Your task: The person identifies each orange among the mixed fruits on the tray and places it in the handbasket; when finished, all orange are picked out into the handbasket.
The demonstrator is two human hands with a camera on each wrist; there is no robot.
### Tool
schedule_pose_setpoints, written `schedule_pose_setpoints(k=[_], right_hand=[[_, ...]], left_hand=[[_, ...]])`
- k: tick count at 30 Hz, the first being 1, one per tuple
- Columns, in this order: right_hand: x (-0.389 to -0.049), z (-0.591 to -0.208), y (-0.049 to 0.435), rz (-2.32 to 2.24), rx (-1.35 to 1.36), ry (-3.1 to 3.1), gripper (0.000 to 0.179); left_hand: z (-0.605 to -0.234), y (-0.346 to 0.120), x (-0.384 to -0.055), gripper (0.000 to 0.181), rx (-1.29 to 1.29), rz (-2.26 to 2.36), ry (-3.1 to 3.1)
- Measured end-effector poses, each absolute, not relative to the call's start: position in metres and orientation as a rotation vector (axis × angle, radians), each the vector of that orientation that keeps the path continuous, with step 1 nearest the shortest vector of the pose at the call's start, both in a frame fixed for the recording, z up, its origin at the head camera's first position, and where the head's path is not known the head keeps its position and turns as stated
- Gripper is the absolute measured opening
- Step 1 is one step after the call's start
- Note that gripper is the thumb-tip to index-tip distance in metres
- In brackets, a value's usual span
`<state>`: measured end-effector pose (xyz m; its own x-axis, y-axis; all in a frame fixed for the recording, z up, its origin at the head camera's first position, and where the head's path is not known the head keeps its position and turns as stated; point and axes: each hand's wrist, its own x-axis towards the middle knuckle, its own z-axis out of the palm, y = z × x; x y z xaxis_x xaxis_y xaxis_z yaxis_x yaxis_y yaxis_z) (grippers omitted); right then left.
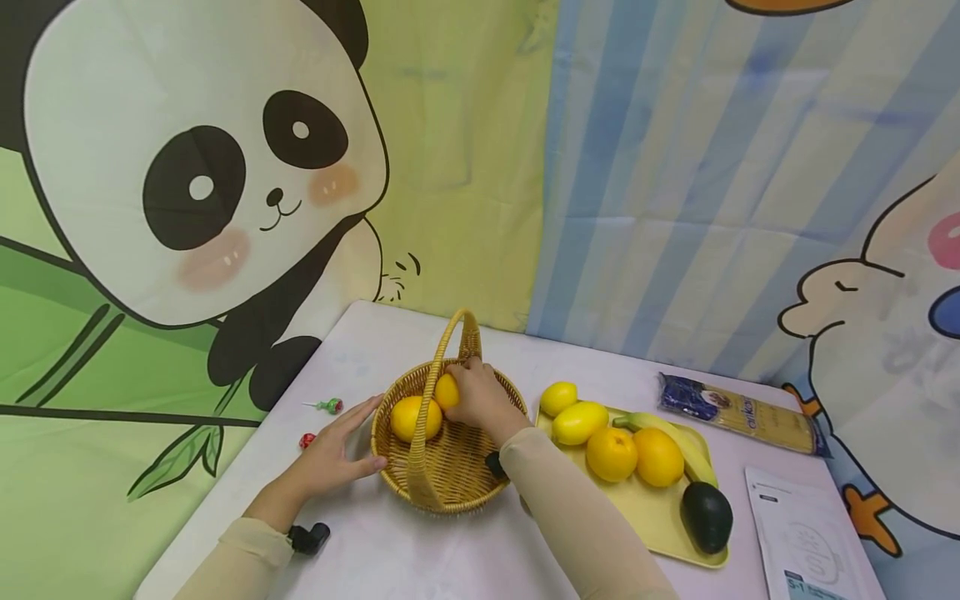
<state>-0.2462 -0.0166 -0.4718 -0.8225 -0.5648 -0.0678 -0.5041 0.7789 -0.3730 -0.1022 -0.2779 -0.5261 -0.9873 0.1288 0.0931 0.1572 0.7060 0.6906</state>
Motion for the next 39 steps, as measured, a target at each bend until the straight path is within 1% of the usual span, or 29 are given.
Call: schedule_pose_setpoints(k=[3,21,27,34,39], right_hand=[[-0.245,-0.471,-0.016,-0.503,-0.854,2.805,0.057],[-0.240,-0.456,-0.008,-0.517,-0.783,2.770,0.086],[-0.241,-0.447,-0.003,-0.537,-0.788,2.786,0.087],[-0.240,-0.425,0.014,-0.582,-0.803,2.834,0.082],[-0.239,-0.407,0.028,-0.625,-0.797,2.872,0.082]], left_hand=[[-0.525,-0.278,-0.102,0.100,-0.260,-1.164,-2.858],[-0.526,-0.279,-0.103,0.102,-0.248,-1.157,-2.858],[-0.525,-0.279,-0.103,0.104,-0.255,-1.159,-2.861],[-0.525,-0.278,-0.104,0.103,-0.254,-1.159,-2.868],[-0.524,-0.277,-0.103,0.103,-0.259,-1.144,-2.868]])
